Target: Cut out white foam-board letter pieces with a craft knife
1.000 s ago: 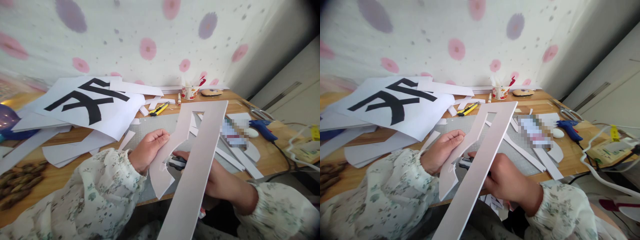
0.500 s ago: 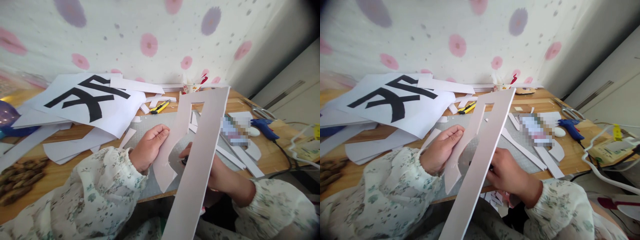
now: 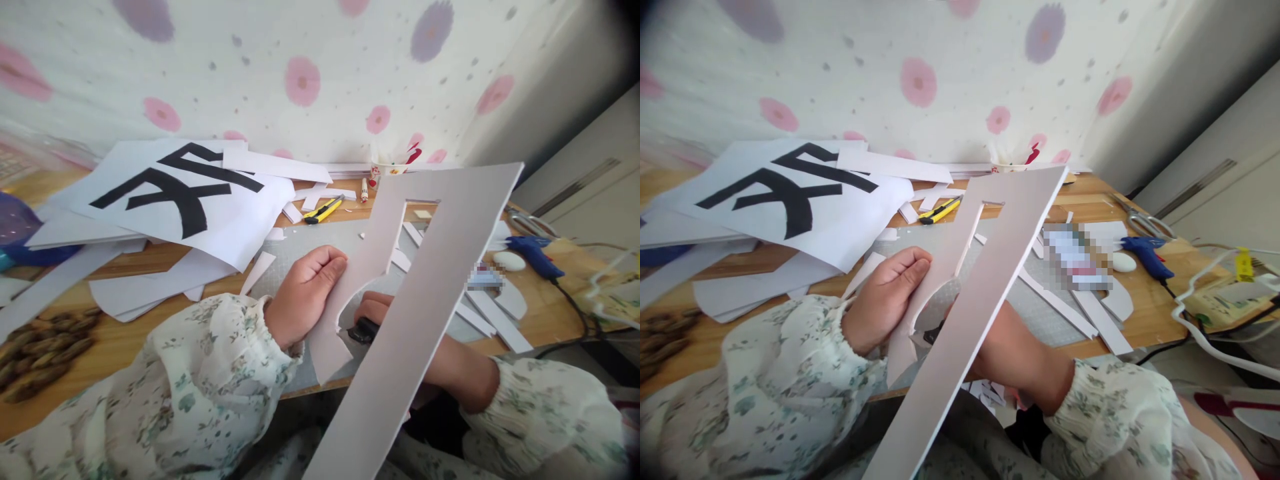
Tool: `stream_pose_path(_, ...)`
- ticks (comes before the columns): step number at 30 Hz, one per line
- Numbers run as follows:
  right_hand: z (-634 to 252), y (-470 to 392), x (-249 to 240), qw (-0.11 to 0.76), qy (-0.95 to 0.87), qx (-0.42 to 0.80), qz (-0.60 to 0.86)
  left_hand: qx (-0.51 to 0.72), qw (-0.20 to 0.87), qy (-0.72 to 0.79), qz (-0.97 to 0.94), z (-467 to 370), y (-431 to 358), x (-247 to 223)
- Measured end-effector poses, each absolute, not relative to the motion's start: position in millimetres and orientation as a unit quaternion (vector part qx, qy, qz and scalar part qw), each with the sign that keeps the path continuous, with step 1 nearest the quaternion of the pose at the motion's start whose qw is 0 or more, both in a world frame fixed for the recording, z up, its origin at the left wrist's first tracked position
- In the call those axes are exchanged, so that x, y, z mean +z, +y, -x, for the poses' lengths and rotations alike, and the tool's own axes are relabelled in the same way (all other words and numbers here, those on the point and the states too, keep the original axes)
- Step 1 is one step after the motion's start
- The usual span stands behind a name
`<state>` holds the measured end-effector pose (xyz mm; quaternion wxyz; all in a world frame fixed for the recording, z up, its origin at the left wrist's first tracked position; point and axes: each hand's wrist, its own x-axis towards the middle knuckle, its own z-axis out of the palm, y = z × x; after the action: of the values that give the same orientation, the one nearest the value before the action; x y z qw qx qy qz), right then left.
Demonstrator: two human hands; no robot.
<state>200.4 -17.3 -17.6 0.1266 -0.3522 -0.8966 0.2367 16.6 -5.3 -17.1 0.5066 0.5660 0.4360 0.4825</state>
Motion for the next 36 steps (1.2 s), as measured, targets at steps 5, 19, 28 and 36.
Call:
stream_pose_path(5, -197.3, -17.4, -16.8, 0.126, -0.895, 0.213, 0.371, 0.499, 0.497, 0.455, -0.544, -18.9, -5.9, -16.1)
stream_pose_path(19, -198.8, -20.5, -26.6, 0.173, -0.901, 0.046, 0.394, 0.521, 0.497, 0.468, -0.512, -21.1, -6.8, -20.3)
stream_pose_path(28, -197.6, -18.4, -29.4, 0.252, -0.885, -0.017, 0.391, 0.522, 0.49, 0.486, -0.502, -21.7, -6.5, -18.7)
stream_pose_path(36, -194.6, -19.6, -27.4, 0.3, -0.867, -0.078, 0.39, 0.526, 0.499, 0.484, -0.491, -21.1, -5.3, -18.8)
